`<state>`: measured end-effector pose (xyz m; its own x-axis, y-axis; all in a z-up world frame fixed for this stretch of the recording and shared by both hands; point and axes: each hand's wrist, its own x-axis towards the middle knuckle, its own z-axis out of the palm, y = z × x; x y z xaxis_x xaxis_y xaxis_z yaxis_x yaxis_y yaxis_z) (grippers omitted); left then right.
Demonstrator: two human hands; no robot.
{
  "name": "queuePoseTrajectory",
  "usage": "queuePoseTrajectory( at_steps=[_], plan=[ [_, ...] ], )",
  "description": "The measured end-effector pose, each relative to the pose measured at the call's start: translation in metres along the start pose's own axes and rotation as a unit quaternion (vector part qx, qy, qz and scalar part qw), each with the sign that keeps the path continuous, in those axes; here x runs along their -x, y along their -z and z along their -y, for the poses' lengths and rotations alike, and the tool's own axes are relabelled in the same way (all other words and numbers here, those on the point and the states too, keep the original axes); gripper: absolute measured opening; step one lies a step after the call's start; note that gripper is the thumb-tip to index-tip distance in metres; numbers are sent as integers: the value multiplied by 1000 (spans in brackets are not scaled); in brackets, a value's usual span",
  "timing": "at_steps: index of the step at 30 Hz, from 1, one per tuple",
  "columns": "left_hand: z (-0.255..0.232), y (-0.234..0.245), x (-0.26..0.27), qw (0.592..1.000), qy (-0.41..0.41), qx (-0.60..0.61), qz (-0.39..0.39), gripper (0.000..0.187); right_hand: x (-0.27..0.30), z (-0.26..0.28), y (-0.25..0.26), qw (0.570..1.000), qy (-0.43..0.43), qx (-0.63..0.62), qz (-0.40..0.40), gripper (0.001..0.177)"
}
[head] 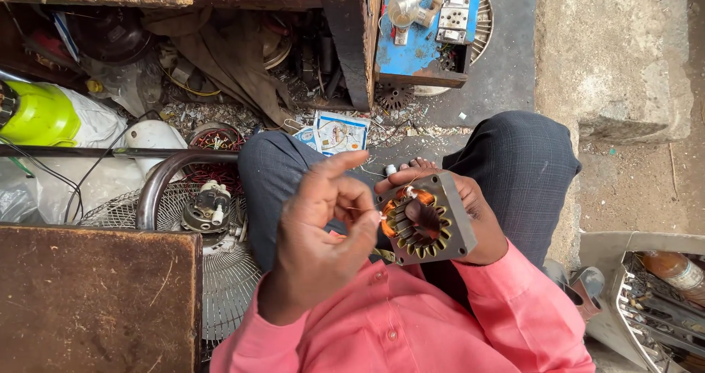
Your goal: Repairing or rewinding the coils of a fan motor stator.
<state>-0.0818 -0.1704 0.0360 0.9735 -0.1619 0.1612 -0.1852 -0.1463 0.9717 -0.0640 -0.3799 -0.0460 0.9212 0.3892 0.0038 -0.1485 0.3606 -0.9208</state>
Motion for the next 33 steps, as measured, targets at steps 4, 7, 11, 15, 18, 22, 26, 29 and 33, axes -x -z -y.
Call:
queuePoseTrajectory(
  at_steps=[4,7,11,15,18,22,26,29,33],
  plan=[
    [11,15,9,994,40,103,25,58,-1,-3,1,999,-8,-34,-5,36],
    [18,27,16,993,45,94,52,57,0,-5,1,996,-15,-86,-2,36],
    [9,37,14,997,7,-38,65,58,-3,-3,-4,988,-40,-150,-9,37],
    [-11,22,5,980,-97,-165,-45,51,-2,-6,-5,990,-42,-134,-7,37],
    [-10,10,3,974,-125,-182,-50,39,-3,-10,-5,988,-69,-135,-21,42],
    [-7,6,0,969,-131,-209,27,25,-3,-9,-4,995,-30,-93,-10,40],
    [-8,10,6,959,-165,-216,77,25,1,-11,5,998,17,57,-1,42],
    [-3,11,7,957,-158,-218,106,30,4,-11,1,998,-46,-15,-35,43],
    [7,16,5,941,-198,-253,101,26,1,-2,-3,995,61,84,8,46]
  ],
)
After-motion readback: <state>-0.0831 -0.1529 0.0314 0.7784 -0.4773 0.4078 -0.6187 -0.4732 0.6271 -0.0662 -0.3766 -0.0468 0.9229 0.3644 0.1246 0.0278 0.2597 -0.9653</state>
